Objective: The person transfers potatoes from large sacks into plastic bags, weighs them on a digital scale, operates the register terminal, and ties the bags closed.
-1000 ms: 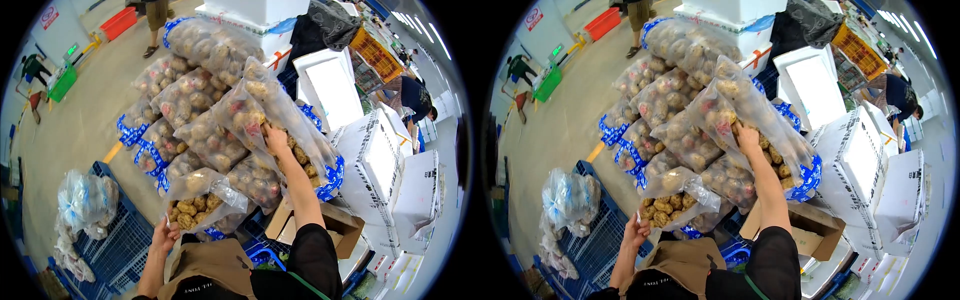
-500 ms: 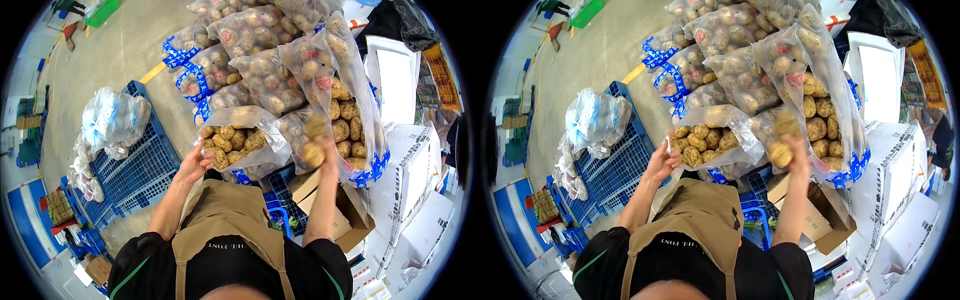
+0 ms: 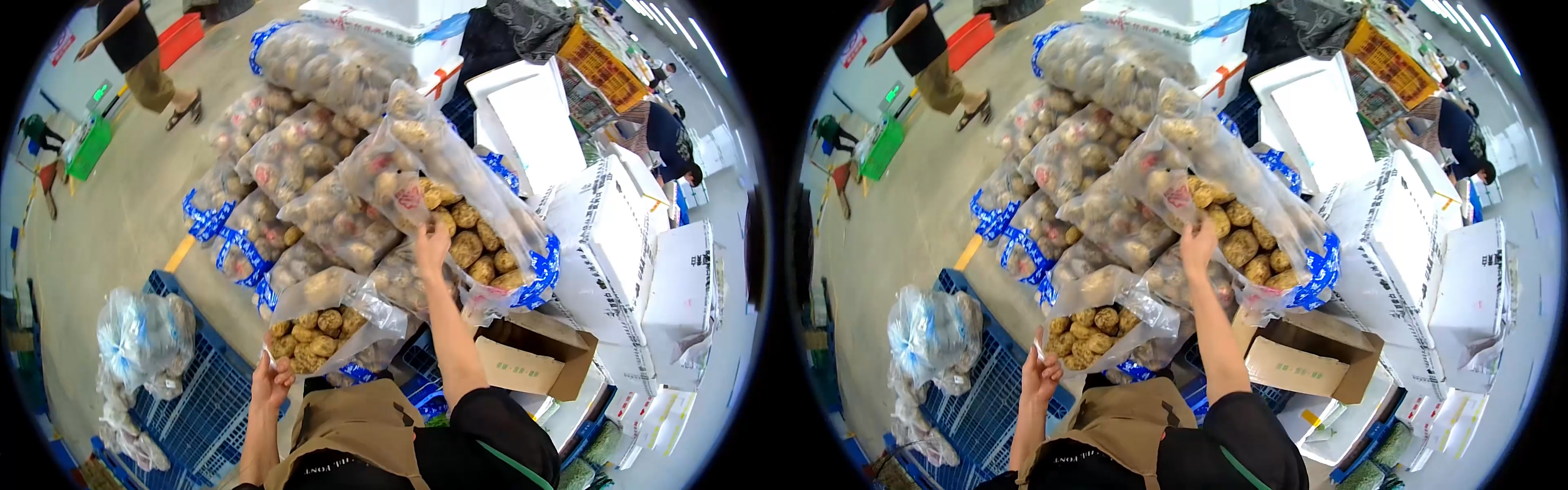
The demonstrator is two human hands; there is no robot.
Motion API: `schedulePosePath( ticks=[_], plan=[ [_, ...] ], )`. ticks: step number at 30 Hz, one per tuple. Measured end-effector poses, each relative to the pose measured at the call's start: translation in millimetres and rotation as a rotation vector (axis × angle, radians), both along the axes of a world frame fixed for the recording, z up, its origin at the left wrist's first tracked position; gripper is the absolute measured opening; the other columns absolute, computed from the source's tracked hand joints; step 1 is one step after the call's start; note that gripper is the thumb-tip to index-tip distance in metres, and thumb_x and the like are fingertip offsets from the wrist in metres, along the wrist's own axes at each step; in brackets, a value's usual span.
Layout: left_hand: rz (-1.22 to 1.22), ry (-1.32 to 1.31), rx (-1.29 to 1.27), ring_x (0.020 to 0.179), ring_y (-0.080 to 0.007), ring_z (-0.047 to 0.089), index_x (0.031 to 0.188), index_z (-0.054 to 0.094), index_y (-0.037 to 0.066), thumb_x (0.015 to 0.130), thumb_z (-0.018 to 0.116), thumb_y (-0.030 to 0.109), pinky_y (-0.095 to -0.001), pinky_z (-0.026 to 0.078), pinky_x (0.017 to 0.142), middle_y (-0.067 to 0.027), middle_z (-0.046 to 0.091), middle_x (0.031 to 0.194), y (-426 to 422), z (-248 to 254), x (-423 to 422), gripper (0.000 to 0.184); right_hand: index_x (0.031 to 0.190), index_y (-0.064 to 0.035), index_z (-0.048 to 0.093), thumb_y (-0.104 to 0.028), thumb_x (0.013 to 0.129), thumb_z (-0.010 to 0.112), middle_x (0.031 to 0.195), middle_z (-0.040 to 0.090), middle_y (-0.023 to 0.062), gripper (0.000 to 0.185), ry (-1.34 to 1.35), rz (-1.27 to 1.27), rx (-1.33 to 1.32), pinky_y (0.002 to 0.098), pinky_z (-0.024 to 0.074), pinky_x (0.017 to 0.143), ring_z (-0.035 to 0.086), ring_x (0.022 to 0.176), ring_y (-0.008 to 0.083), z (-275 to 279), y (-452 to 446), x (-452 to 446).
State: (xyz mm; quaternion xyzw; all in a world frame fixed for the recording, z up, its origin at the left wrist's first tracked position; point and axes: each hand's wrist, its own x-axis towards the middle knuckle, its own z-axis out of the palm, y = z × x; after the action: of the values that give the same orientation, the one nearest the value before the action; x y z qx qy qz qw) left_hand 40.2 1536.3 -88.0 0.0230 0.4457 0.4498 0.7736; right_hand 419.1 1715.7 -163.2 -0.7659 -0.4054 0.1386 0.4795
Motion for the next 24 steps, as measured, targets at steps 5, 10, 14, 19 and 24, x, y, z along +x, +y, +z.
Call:
schedulePosePath(
  ticks=[5,10,14,19,24],
  plan=[
    [0.012,-0.006,-0.032,0.050,-0.0062,0.028,0.145,0.017,0.032,0.100,0.027,0.040,-0.0256,0.028,0.052,0.0010,0.041,0.067,5.3,1.8,4.3,0.047,0.128,0.0022,0.045,-0.031,0.079,0.067,0.128,0.049,0.0199,0.063,0.241,-0.158,-0.293,0.0397,0.0406,0.091,0.051,0.112,0.0325,-3.6,79.9,48.7],
    [0.013,-0.044,-0.038,0.050,-0.0068,0.029,0.144,0.021,0.032,0.099,0.033,0.037,-0.0234,0.029,0.052,0.0010,0.040,0.068,5.0,-2.0,5.7,0.047,0.128,-0.0016,0.045,-0.021,0.071,0.076,0.122,0.054,0.0134,0.068,0.510,-0.283,-0.013,0.0349,0.0437,0.089,0.052,0.107,0.0251,-54.2,117.8,65.2],
    [0.029,-0.085,-0.053,0.052,-0.0081,0.030,0.143,0.023,0.034,0.096,0.041,0.035,-0.0231,0.030,0.054,0.0001,0.040,0.070,2.9,-5.0,1.1,0.050,0.118,0.0038,0.051,-0.013,0.075,0.070,0.115,0.057,0.0137,0.051,0.894,-0.382,0.106,0.0368,0.0504,0.078,0.057,0.094,0.0229,-64.5,103.0,78.9],
    [0.035,-0.113,-0.072,0.054,-0.0089,0.033,0.141,0.026,0.036,0.095,0.046,0.032,-0.0251,0.034,0.056,-0.0018,0.044,0.075,-3.1,-9.8,3.0,0.051,0.107,-0.0044,0.059,-0.021,0.073,0.076,0.101,0.063,0.0069,0.042,1.042,-0.070,-0.115,0.0388,0.0495,0.075,0.058,0.096,0.0186,-37.4,87.4,85.0],
    [0.027,-0.076,-0.093,0.051,-0.0087,0.031,0.138,0.032,0.036,0.095,0.044,0.034,-0.0233,0.031,0.051,-0.0009,0.043,0.071,-4.7,-10.6,9.7,0.045,0.116,-0.0001,0.053,-0.010,0.078,0.069,0.112,0.059,0.0086,0.043,1.117,-0.054,0.308,0.0375,0.0453,0.089,0.056,0.100,0.0237,-59.5,74.4,86.7]
  ],
)
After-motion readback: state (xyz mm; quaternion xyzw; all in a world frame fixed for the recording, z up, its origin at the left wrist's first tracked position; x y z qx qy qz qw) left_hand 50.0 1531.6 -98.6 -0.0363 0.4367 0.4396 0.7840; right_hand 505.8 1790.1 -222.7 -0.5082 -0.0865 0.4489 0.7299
